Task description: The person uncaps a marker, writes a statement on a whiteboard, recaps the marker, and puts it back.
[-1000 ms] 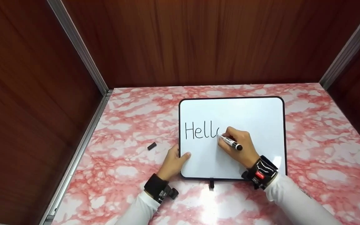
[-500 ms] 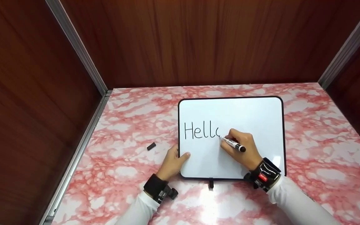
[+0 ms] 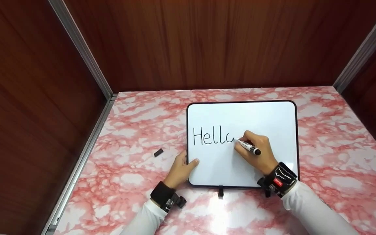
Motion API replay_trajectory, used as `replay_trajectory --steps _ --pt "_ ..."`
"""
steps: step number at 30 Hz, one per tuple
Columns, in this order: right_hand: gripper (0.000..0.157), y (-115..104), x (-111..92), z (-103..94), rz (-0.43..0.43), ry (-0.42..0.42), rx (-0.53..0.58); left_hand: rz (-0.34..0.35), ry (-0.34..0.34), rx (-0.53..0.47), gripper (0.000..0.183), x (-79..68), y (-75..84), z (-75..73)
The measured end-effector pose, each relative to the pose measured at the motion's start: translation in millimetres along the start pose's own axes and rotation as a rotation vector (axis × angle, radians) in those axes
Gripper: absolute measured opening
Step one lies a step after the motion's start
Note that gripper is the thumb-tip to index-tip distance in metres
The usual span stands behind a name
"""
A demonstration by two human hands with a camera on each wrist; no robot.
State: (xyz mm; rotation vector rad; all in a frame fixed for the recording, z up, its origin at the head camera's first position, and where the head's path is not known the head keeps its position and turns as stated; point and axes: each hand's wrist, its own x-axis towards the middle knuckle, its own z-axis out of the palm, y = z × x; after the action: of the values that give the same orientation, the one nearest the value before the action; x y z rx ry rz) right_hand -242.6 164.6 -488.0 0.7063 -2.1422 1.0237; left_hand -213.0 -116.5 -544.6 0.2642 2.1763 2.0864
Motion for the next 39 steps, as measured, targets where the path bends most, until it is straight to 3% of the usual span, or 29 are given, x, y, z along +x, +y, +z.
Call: replay_trajectory --steps 16,32,39 --pt "0.023 -1.8 15.4 1.5 0.010 -0.015 -0.022 0.000 0.000 0.029 0.038 0.7 0.4 2.0" --pt "0.026 -5.6 16.7 7.9 -0.003 -0.040 -0.040 0.015 -0.001 0.026 0.039 0.8 1.8 2.0" --pt "0.021 -6.7 16.4 8.4 -0.010 -0.044 0.002 0.021 0.001 0.030 0.039 0.3 -0.2 -0.5"
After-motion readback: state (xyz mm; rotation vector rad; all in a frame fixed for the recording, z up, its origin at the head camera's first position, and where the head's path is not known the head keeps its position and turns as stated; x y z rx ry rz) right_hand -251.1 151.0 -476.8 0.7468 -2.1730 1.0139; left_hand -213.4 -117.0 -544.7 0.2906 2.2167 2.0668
